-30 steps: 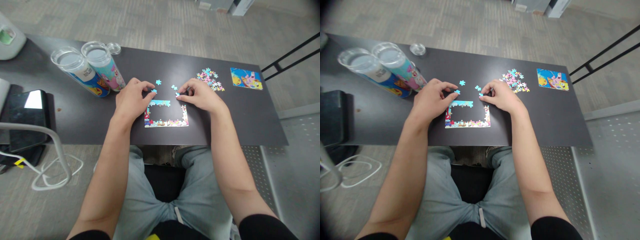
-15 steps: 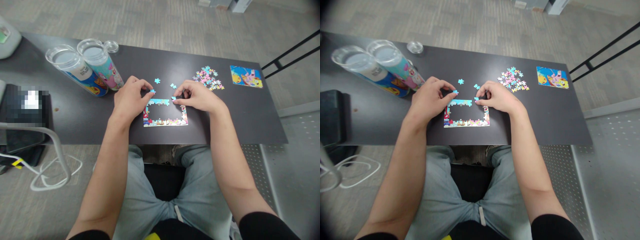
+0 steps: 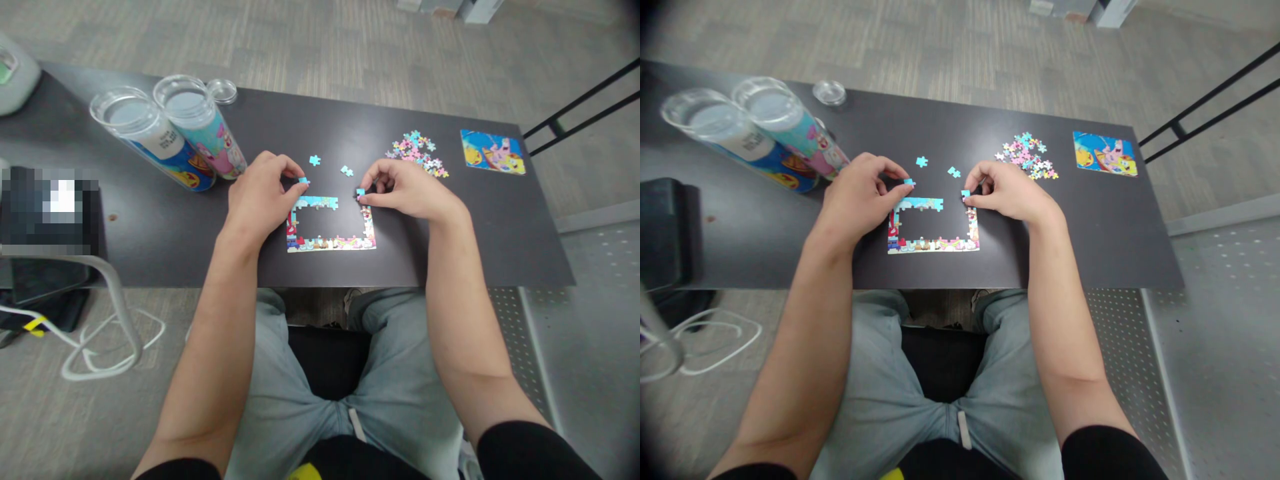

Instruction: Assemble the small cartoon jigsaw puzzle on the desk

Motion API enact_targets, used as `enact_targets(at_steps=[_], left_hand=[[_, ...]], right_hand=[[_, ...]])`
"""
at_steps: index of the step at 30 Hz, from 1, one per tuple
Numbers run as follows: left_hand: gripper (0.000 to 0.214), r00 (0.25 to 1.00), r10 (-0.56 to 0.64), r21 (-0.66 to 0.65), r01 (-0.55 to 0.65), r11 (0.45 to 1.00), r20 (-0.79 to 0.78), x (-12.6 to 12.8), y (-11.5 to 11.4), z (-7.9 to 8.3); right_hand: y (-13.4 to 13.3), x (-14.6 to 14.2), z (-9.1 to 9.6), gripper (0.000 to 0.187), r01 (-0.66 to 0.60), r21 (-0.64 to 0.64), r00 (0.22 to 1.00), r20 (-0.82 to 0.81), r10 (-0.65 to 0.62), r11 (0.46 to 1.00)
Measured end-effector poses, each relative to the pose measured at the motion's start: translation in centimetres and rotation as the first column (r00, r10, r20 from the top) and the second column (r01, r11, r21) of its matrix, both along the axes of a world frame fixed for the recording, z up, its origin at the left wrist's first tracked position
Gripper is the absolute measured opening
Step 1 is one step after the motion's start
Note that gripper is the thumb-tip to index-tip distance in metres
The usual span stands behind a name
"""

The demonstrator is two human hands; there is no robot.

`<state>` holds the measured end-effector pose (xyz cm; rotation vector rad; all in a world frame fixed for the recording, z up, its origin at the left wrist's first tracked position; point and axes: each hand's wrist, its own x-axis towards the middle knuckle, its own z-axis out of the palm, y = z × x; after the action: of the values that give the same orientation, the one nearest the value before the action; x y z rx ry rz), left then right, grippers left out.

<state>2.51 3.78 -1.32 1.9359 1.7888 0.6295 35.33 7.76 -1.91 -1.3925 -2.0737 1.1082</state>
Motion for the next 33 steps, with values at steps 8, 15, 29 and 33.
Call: enact_targets(at_steps=[8, 15, 29, 33], left_hand=[[0.017, 1.000, 0.011, -0.010, -0.011, 1.000, 0.009, -0.1, 0.1, -0.1], [0.014, 1.000, 0.012, -0.003, -0.012, 1.000, -0.005, -0.2, 0.3, -0.1], [0.010, 0.999, 0.014, -0.016, -0.013, 1.000, 0.032, -0.3, 0.4, -0.4], [0.009, 0.999, 0.015, -0.024, -0.014, 1.000, 0.043, -0.4, 0.4, -0.4]], right_hand=[[-0.4, 0.4, 0.9, 0.039, 0.003, -0.048, 0.991, -0.134, -0.009, 0.999], [-0.6, 0.9, 0.7, 0.028, -0.026, -0.107, 0.993, -0.116, 0.013, 0.994], [-0.6, 0.7, 0.0, 0.028, 0.004, -0.065, 0.997, -0.074, -0.009, 0.998], [-0.6, 0.7, -0.2, 0.025, 0.009, -0.026, 0.999, -0.032, -0.010, 1.000]])
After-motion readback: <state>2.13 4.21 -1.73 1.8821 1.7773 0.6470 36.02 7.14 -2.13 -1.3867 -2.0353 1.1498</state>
